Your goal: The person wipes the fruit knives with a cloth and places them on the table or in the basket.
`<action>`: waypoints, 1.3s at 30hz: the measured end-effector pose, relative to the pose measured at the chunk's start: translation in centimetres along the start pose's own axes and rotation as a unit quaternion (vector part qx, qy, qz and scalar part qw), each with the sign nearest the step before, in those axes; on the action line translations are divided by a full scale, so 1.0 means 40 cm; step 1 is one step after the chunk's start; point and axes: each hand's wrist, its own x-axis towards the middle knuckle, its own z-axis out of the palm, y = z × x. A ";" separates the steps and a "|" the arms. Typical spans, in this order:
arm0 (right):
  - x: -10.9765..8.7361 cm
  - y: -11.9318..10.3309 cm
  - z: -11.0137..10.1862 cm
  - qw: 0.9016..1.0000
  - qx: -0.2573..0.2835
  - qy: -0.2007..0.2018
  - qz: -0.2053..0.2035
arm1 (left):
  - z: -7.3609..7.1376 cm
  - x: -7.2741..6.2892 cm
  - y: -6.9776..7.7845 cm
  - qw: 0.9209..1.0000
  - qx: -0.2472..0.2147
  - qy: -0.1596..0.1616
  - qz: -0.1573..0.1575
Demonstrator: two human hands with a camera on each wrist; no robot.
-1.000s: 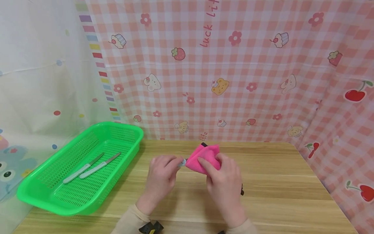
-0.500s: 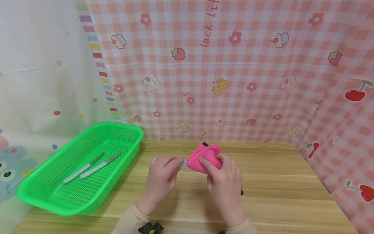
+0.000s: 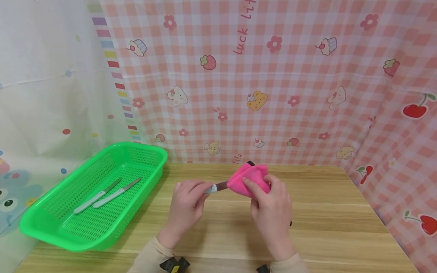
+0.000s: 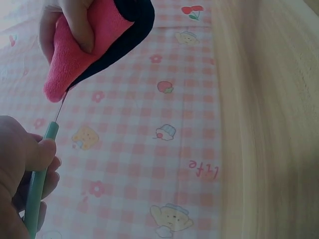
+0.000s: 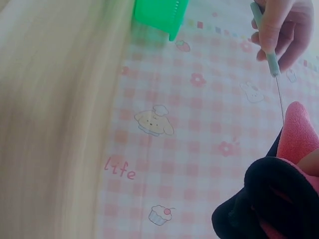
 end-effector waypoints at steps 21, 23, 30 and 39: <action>0.025 0.024 -0.024 0.999 -0.004 0.034 0.014 | -0.010 0.003 -0.020 0.999 -0.009 0.031 0.025; 0.026 0.028 -0.026 0.999 -0.004 0.036 0.019 | -0.013 0.003 -0.022 0.999 -0.010 0.033 0.018; 0.023 0.039 -0.033 0.999 -0.012 0.034 0.037 | -0.039 0.014 -0.036 0.999 0.016 0.015 -0.044; 0.018 0.044 -0.033 0.999 -0.015 0.010 0.047 | -0.154 0.094 -0.096 0.985 0.064 -0.085 -0.138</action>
